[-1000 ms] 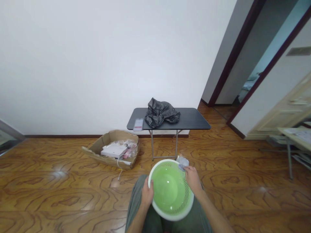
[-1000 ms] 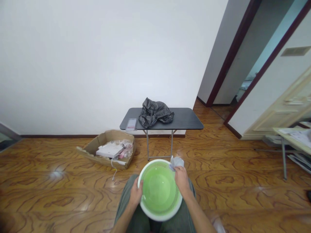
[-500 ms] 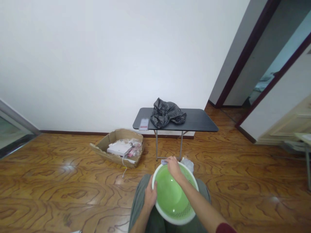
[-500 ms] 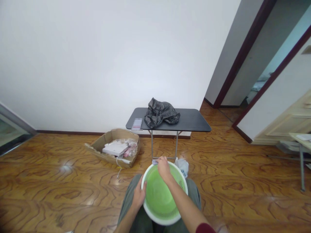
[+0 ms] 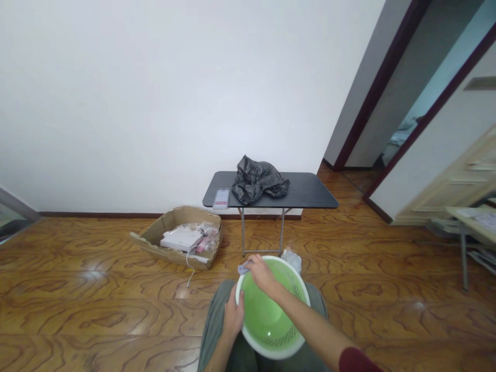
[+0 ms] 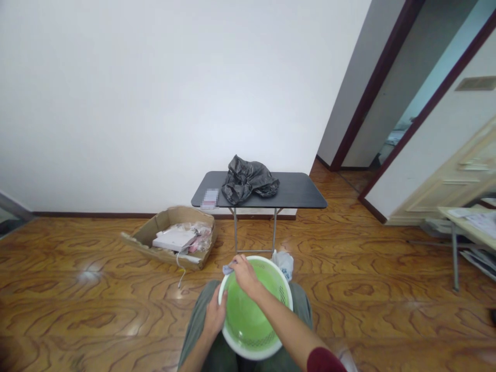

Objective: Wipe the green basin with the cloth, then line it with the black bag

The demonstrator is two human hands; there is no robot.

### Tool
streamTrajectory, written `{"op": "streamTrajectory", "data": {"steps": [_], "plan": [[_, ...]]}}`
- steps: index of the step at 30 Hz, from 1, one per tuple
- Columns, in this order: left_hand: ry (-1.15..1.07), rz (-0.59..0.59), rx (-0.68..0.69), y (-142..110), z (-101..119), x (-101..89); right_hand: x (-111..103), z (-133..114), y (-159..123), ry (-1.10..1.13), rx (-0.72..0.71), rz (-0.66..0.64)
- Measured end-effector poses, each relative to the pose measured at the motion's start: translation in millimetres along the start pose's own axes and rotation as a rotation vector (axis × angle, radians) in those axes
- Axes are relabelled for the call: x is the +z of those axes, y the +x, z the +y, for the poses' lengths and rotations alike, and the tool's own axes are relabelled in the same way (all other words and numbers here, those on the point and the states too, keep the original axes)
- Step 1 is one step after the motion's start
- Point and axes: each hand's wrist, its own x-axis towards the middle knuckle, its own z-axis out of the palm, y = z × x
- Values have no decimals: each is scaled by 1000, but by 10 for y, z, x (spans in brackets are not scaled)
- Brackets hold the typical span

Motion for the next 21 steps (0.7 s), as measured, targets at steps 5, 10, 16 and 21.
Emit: {"op": "streamTrajectory", "data": {"steps": [5, 10, 16, 21], "plan": [[26, 18, -5, 16, -24, 14, -319, 386, -175, 28, 166, 155], [42, 18, -17, 31, -44, 25, -503, 717, -491, -42, 297, 215], [67, 14, -15, 39, -14, 20, -546, 813, -768, -87, 373, 246], [71, 8, -37, 16, 31, 11, -558, 722, -632, -82, 425, 213]]}}
